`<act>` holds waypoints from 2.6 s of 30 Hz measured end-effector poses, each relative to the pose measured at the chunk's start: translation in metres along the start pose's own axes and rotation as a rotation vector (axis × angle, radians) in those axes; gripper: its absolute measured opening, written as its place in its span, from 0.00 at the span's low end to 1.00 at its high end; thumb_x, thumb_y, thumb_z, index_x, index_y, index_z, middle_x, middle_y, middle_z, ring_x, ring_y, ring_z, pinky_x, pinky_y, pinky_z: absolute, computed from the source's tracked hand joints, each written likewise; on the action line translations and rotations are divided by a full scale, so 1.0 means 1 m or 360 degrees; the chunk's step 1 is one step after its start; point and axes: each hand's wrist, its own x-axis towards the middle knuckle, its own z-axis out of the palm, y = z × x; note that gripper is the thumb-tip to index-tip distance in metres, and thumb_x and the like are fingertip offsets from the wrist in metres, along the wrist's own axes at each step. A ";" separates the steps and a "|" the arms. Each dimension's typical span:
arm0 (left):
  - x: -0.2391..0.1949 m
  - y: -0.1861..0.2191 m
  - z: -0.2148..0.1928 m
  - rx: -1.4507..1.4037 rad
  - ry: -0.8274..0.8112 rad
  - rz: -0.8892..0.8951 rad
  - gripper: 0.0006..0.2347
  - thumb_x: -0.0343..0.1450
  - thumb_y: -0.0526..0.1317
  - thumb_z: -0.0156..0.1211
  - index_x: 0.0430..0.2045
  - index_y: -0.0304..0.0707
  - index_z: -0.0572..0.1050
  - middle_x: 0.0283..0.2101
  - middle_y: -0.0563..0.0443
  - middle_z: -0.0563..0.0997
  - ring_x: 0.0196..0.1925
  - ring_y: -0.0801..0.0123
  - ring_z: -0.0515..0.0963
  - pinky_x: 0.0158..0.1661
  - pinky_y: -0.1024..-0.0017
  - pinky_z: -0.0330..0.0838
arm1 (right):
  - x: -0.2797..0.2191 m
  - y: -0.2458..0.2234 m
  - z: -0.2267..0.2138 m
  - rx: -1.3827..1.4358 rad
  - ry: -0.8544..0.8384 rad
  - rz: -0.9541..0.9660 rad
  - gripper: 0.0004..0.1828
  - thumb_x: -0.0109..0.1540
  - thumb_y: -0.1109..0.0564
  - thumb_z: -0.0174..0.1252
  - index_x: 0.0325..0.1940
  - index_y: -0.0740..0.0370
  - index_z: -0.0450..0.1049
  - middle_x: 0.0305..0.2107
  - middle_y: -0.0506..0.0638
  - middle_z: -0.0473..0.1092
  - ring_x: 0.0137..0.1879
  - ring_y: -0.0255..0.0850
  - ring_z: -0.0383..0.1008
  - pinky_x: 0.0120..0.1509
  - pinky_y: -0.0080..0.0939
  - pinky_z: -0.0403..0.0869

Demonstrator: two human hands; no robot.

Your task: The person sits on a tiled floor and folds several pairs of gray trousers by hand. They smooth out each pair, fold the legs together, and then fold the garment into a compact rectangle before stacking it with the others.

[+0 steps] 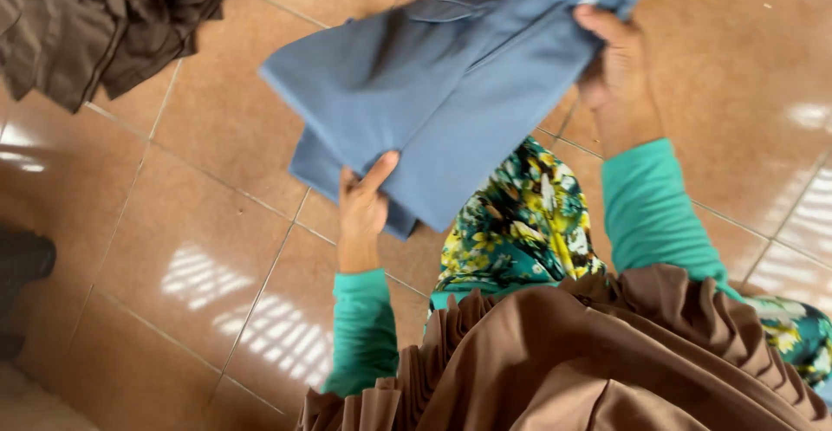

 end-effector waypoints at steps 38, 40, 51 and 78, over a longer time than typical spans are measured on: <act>0.155 -0.103 0.026 0.2405 0.0438 0.1445 0.31 0.76 0.52 0.56 0.74 0.45 0.53 0.77 0.33 0.48 0.79 0.36 0.39 0.69 0.34 0.31 | 0.029 0.219 -0.061 -0.3429 -0.0541 -0.1085 0.38 0.70 0.36 0.51 0.82 0.47 0.55 0.80 0.57 0.38 0.83 0.58 0.26 0.78 0.77 0.33; 0.161 -0.103 0.044 0.2480 0.0435 0.1495 0.32 0.77 0.52 0.55 0.75 0.45 0.51 0.77 0.34 0.47 0.79 0.36 0.38 0.70 0.35 0.32 | 0.029 0.219 -0.061 -0.3382 -0.0586 -0.1216 0.40 0.69 0.38 0.53 0.82 0.51 0.52 0.78 0.63 0.41 0.82 0.63 0.34 0.78 0.80 0.36; 0.169 -0.129 0.088 0.2521 0.0267 0.1582 0.32 0.77 0.55 0.52 0.74 0.44 0.51 0.77 0.32 0.47 0.78 0.33 0.38 0.69 0.33 0.31 | 0.045 0.205 -0.108 -0.3310 -0.0358 -0.1339 0.44 0.64 0.38 0.61 0.80 0.48 0.54 0.74 0.63 0.51 0.80 0.64 0.43 0.74 0.84 0.43; 0.000 -0.347 0.342 0.2797 -0.1162 0.1736 0.30 0.77 0.58 0.42 0.74 0.47 0.51 0.78 0.39 0.45 0.79 0.41 0.34 0.70 0.37 0.20 | -0.112 -0.027 -0.362 -0.3363 0.0942 -0.0057 0.39 0.68 0.32 0.49 0.81 0.40 0.49 0.74 0.56 0.54 0.82 0.54 0.43 0.80 0.74 0.39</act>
